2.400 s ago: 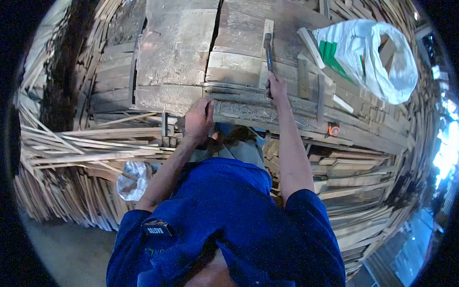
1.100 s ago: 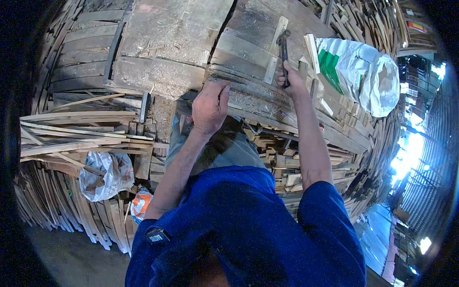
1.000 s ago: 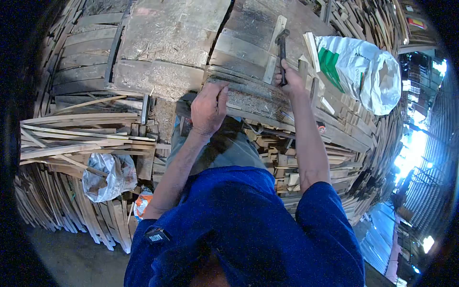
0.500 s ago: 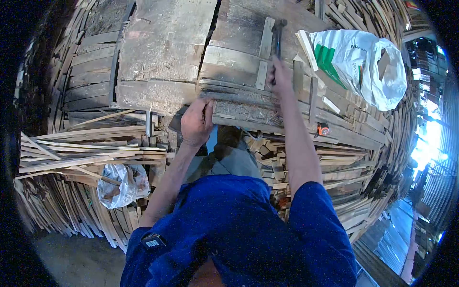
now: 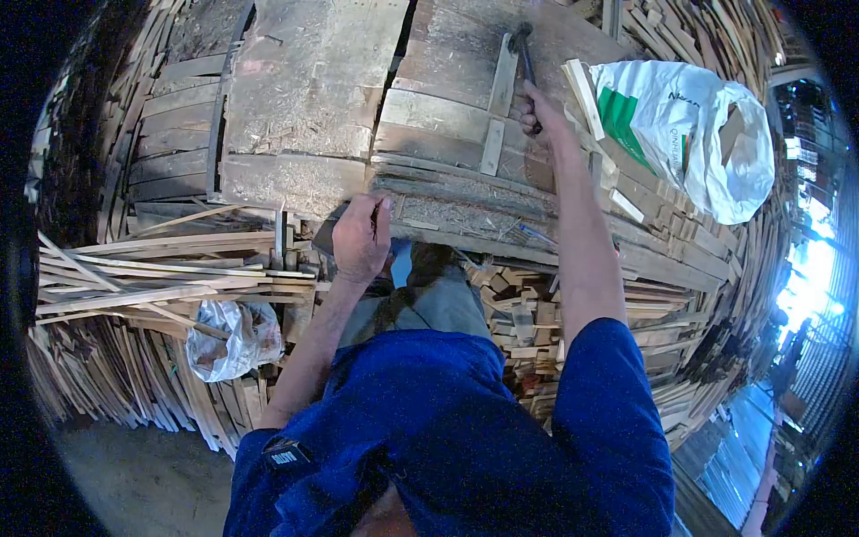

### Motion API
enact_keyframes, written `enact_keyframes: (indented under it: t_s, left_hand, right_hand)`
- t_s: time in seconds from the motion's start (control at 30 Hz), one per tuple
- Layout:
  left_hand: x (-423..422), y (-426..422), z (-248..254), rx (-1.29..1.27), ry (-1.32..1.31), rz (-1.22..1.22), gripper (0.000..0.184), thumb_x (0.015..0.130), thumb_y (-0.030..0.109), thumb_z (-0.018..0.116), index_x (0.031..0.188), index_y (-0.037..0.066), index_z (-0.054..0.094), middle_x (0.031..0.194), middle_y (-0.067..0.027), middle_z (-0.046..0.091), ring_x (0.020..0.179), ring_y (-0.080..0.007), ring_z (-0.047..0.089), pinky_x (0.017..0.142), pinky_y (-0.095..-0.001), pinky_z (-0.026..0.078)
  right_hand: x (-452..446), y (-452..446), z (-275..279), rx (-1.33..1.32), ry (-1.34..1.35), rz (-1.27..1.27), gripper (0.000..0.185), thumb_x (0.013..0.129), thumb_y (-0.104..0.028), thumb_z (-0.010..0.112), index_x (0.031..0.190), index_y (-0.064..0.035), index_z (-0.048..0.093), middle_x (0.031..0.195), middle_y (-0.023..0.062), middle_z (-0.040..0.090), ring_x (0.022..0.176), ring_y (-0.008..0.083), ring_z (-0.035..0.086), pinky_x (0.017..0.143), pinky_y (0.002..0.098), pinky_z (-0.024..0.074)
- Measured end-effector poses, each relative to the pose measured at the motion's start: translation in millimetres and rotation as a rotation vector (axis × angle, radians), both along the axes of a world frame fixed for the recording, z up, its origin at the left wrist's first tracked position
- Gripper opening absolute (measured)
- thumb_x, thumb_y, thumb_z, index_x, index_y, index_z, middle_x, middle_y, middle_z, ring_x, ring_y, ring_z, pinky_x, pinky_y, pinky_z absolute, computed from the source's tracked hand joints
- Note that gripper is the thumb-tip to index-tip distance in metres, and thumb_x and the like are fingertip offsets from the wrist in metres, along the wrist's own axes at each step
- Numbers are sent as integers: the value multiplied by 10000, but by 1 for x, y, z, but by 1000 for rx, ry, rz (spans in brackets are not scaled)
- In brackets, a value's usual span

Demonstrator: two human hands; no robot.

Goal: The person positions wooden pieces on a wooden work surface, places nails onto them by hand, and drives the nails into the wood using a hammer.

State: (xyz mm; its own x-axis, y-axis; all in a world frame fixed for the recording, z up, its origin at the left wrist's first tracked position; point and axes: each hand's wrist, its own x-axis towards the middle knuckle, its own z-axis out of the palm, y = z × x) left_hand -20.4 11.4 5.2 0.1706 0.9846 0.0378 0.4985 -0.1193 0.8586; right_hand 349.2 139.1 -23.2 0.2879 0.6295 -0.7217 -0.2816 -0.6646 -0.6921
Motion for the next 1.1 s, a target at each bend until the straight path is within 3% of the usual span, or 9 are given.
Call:
enact_keyframes:
  t_s: [0.27,0.4,0.53,0.63,0.77,0.87,0.9,1.0,1.1]
  left_hand:
    - [0,-2,0,0,24,26,138,962,182,588,1008,63,643,929,-138,664,837,-340,660,724,-419,531]
    - [-2,0,1,14,-9,32,179,968,164,581,1029,8,645,939,-175,665,854,-360,660,752,-401,528]
    - [-1,1,3,-16,-24,35,174,972,163,582,1034,13,645,930,-180,666,851,-352,666,747,-391,530]
    - [0,1,-2,-6,-21,42,155,954,171,600,1045,56,649,960,-132,674,857,-334,664,744,-406,536]
    - [4,4,4,-72,28,31,151,952,163,605,1052,60,652,949,-136,669,851,-336,660,735,-403,531]
    - [2,1,0,-127,64,-10,160,964,159,594,1044,29,641,944,-157,667,844,-344,661,736,-389,528]
    - [4,4,-2,-140,70,-12,166,970,157,588,1040,14,636,942,-168,666,841,-349,661,736,-381,526]
    - [12,11,-9,-168,150,-60,174,965,165,595,1041,13,631,941,-162,664,846,-346,658,754,-391,524]
    - [40,34,-12,-144,189,-81,162,951,164,606,1037,28,628,928,-159,650,836,-348,650,734,-413,521]
  right_hand:
    - [6,-1,17,-93,-31,54,339,959,-376,646,1049,-55,578,643,-35,451,446,64,365,415,234,286]
    - [18,21,14,-93,-36,91,300,951,-351,655,1016,-60,622,705,-17,556,482,85,481,434,244,358]
    - [15,40,43,127,-780,290,234,941,-273,658,995,-45,658,762,39,649,579,122,612,497,253,443]
    - [7,47,42,649,-1521,288,213,911,-204,671,1016,-19,674,780,84,693,657,140,673,557,257,485]
    - [7,90,62,1147,-1307,251,221,923,-204,660,1025,-8,672,664,57,643,627,135,644,591,278,493]
    - [-4,76,100,262,-370,26,643,888,-338,703,1440,-114,462,1493,218,415,1290,262,530,1093,370,403]
    - [0,68,85,257,-364,5,643,888,-338,703,1440,-114,462,1493,218,415,1290,262,530,1093,370,403]
    - [0,41,20,777,-396,-386,239,945,-245,654,1042,-29,680,773,52,655,749,139,644,660,297,513]
    - [-26,52,10,680,-682,-238,253,958,-258,642,1067,-32,677,804,52,651,780,142,633,682,289,513]
